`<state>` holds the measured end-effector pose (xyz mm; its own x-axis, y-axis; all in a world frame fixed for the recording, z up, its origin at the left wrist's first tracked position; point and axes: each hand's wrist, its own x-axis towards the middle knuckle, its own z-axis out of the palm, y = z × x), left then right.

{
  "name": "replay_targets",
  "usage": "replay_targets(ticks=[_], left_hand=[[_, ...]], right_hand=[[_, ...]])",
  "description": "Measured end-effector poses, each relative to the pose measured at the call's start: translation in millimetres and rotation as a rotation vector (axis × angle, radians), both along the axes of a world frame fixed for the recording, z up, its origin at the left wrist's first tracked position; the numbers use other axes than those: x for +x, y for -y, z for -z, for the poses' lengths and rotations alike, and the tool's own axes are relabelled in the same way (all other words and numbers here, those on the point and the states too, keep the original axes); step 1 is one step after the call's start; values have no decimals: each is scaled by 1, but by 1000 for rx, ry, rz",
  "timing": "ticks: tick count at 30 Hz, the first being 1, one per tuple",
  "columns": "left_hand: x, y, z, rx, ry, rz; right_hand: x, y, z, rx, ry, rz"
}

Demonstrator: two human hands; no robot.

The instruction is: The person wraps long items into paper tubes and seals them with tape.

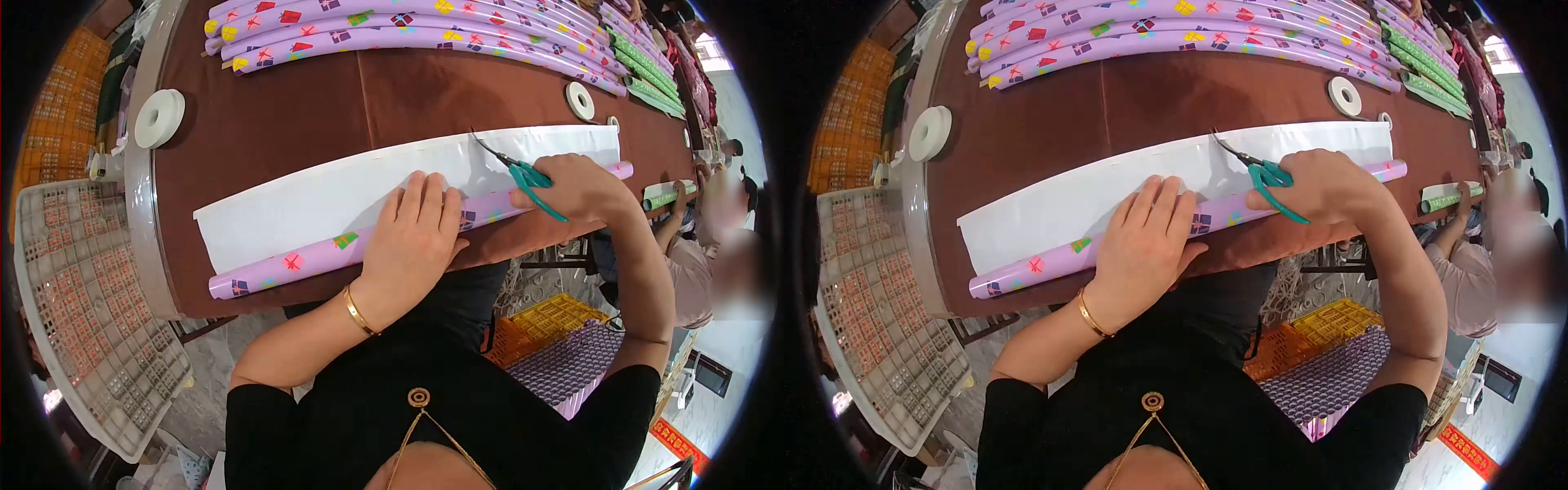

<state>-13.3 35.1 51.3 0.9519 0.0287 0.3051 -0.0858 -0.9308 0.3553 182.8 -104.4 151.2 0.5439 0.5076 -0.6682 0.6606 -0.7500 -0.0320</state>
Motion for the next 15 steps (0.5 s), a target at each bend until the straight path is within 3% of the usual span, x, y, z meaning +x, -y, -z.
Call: replay_targets(ticks=[6,9,12,14,15], left_hand=[[0,0,-1,-4,-9,0],[1,0,-2,-9,-8,2],[2,-1,-5,-45,-19,11],[3,-1,-2,-26,-15,26],[3,-1,-2,1,-24,13]], right_hand=[[9,4,4,48,-67,-22],[18,8,0,134,-93,92],[32,25,1,405,-24,208],[47,37,-5,395,2,328],[57,46,-7,343,179,312]])
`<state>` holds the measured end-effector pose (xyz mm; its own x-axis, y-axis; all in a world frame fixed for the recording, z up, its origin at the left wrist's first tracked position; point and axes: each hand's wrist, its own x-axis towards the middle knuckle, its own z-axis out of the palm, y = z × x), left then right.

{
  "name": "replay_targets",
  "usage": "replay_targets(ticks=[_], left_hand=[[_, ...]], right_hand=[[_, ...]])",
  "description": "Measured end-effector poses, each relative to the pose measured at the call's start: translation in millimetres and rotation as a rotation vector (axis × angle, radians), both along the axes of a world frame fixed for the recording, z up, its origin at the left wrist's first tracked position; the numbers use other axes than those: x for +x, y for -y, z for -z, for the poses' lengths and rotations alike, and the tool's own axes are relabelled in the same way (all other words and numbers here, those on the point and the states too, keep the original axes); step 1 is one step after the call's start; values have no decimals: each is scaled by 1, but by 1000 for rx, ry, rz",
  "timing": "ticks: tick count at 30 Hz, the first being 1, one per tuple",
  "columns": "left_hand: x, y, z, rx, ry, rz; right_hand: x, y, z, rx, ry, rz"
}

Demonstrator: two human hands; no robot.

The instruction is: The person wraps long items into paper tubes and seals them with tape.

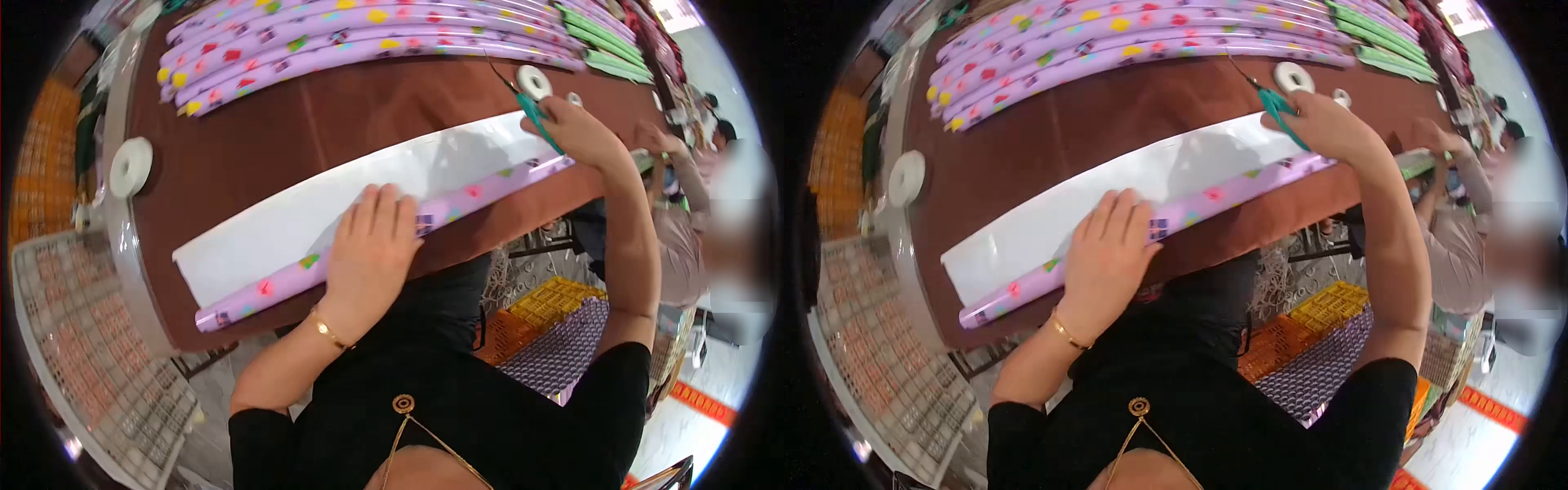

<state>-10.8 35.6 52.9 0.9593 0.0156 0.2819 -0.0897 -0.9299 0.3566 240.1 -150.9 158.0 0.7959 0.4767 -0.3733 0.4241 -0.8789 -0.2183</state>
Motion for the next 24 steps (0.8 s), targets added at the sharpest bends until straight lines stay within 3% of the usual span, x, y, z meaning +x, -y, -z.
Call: replay_targets(ticks=[4,6,10,15,17,21,23,24], left_hand=[[-7,-4,-6,39,-8,0],[-11,-9,-10,46,-58,-16],[-13,-14,-14,76,-88,-16],[22,4,-20,53,-15,62],[39,11,-22,44,-1,94],[55,20,-17,90,-32,55],[56,22,-15,126,-54,3],[55,21,-14,113,-60,2]], right_hand=[[81,89,49,103,332,86],[111,115,64,-152,450,287],[117,135,76,-259,480,527],[127,142,100,-252,590,621],[112,120,104,65,874,452],[36,56,93,594,651,-190],[-7,34,92,618,494,-426],[-23,26,87,630,486,-426]])
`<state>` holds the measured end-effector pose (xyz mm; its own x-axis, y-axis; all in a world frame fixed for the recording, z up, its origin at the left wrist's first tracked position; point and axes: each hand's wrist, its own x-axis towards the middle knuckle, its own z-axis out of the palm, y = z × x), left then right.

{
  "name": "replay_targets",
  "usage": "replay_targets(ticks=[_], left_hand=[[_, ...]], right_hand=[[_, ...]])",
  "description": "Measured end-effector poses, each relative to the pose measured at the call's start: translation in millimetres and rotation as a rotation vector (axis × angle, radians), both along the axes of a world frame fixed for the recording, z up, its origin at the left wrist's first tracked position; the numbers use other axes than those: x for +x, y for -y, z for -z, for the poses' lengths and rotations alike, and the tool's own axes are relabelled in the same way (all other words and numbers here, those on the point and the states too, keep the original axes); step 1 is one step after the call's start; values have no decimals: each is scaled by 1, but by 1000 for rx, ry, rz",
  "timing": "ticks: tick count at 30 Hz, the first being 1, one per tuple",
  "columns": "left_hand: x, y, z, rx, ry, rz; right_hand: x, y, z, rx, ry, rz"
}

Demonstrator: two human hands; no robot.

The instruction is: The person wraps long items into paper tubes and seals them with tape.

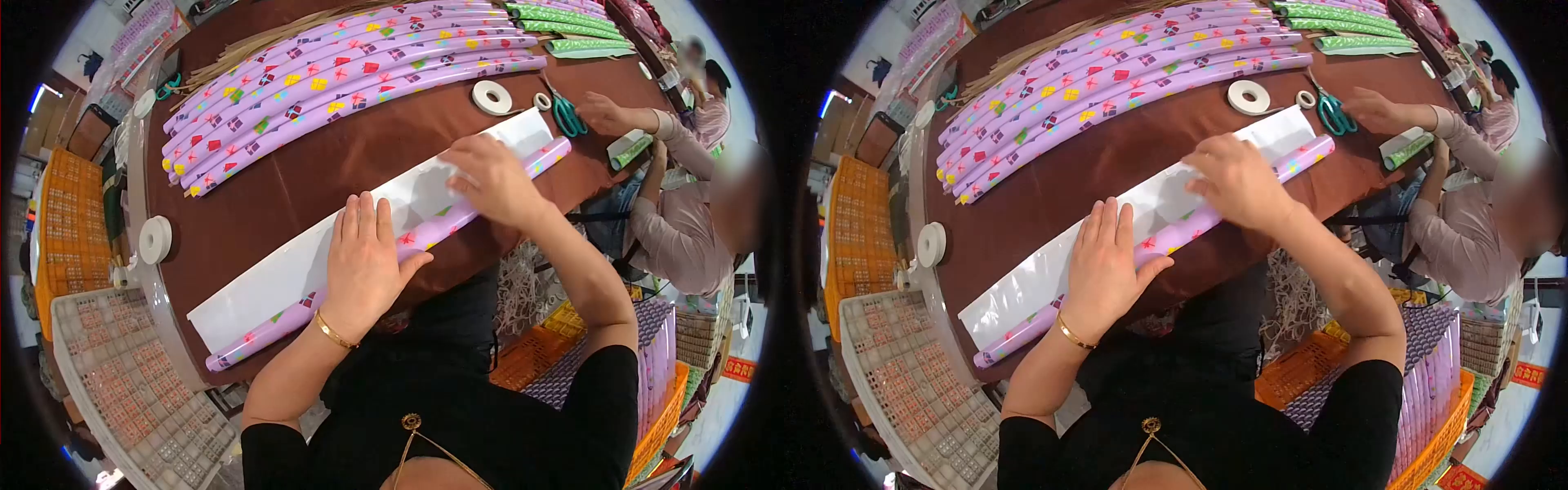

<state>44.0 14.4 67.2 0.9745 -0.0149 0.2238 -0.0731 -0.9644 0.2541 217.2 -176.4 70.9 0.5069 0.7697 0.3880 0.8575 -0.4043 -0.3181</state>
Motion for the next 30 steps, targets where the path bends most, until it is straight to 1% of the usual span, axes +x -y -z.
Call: replay_targets(ticks=[2,3,5,8,14,17,22,26,28,30], left_hand=[[-2,-1,1,-8,-15,-5],[-2,-2,1,-13,-18,1],[-3,-2,2,-17,-23,4],[-4,-2,3,-32,-11,-10],[-4,-1,5,-69,-6,51],[-4,-2,7,-28,-18,38],[-4,-1,6,12,-41,20],[-4,-2,6,22,-29,24],[-4,-2,2,-10,-85,19],[-4,-2,1,-14,-84,21]], right_hand=[[-20,-12,-8,-150,-34,-70],[-21,-14,-7,-145,-40,-75],[-22,-18,-6,-246,-65,-76],[-22,-21,-9,-293,-79,-63],[-25,-20,-7,-269,-108,-22],[-21,-11,-1,-246,-59,2],[-3,11,-1,-262,-54,98],[10,23,-2,-251,-66,154],[17,29,-2,-242,-71,180],[23,33,-2,-234,-75,207]])
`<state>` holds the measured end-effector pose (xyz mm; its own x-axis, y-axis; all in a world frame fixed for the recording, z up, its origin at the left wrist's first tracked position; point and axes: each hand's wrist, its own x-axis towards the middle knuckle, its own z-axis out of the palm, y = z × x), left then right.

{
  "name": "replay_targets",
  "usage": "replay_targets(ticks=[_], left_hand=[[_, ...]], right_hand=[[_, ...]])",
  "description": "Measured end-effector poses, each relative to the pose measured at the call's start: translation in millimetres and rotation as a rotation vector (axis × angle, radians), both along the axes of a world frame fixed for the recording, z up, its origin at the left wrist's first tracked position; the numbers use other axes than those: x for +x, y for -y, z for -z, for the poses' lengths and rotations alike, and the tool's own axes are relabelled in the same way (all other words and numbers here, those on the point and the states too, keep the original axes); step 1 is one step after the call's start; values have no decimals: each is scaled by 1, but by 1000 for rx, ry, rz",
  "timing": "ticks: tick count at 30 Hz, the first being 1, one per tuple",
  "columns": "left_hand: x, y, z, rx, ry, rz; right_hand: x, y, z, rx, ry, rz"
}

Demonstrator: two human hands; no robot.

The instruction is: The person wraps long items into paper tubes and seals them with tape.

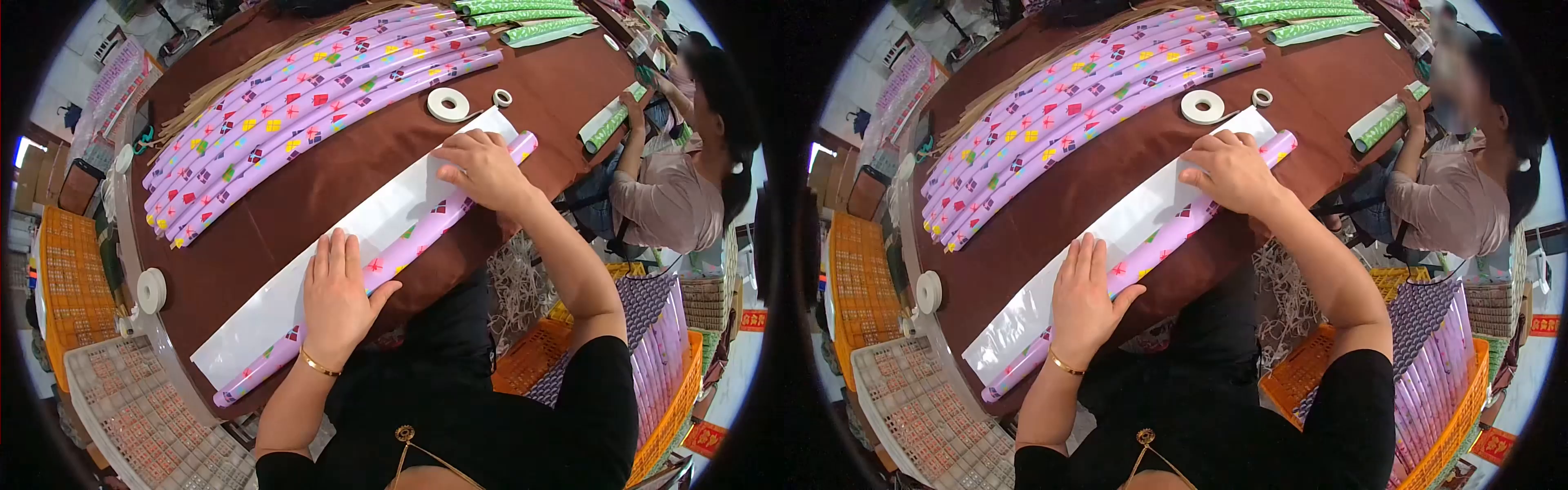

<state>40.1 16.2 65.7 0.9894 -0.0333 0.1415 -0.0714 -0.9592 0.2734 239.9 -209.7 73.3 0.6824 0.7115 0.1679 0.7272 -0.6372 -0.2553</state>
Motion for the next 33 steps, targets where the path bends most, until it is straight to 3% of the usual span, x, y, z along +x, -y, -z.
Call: replay_targets(ticks=[9,11,15,17,18,20,24,26,30,33], left_hand=[[-1,0,4,34,52,4],[-1,0,4,34,53,3],[0,0,4,40,43,7],[0,0,4,43,43,9],[0,0,4,47,45,10],[0,0,5,51,47,12],[0,0,6,54,68,18],[0,0,7,56,77,23],[0,0,7,56,79,20],[0,0,2,32,47,16]], right_hand=[[23,22,3,31,19,125],[34,30,5,209,-103,188],[51,42,16,283,15,225],[58,44,21,161,72,458],[61,42,18,161,72,458],[69,38,9,24,-21,788],[97,41,11,71,-181,881],[116,52,19,74,-425,791],[118,50,19,34,-427,785],[114,46,22,153,-205,937]])
